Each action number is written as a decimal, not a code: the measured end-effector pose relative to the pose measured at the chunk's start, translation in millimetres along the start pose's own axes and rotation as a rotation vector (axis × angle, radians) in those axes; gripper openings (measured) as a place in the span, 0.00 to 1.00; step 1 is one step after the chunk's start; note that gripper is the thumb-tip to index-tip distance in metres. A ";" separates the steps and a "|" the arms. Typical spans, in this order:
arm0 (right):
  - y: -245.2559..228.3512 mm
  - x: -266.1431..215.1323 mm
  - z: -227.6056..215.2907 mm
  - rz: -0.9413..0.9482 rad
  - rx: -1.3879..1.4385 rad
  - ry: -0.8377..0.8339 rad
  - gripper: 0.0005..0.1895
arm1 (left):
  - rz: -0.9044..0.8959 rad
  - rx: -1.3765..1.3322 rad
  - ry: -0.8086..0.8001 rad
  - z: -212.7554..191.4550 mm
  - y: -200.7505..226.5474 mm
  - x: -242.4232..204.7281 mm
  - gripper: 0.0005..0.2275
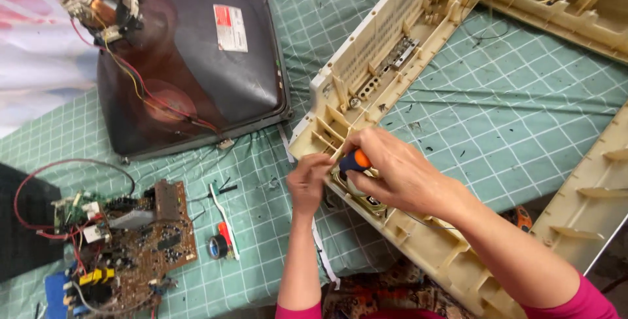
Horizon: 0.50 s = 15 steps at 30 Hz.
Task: Disassembling an old television set by removing speakers and other components using a screwdriver.
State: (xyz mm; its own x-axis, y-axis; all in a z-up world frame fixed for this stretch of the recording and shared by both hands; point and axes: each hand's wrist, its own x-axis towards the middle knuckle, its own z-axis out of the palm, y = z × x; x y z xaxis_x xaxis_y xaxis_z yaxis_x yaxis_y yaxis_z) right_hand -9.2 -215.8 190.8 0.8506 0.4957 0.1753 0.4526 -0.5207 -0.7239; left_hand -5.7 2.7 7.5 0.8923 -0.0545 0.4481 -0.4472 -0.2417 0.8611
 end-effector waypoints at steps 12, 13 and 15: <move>15.9 20.8 8.6 0.142 0.221 -0.003 0.20 | -0.105 -0.202 0.336 -26.0 113.5 -36.0 0.06; 17.3 20.5 8.4 0.167 0.244 0.002 0.20 | -0.098 -0.196 0.316 -28.0 138.3 -30.8 0.06; 20.5 19.2 8.6 0.194 0.268 0.008 0.20 | -0.086 -0.182 0.279 -31.8 189.3 -19.9 0.06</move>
State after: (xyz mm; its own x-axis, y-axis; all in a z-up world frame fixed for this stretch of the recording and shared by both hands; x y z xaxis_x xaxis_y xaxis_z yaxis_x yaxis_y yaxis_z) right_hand 14.1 -211.0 173.6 0.9167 0.3990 0.0213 0.1961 -0.4026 -0.8941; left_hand -110.1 -11.2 169.2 0.8873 0.2321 0.3986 -0.3970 -0.0558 0.9161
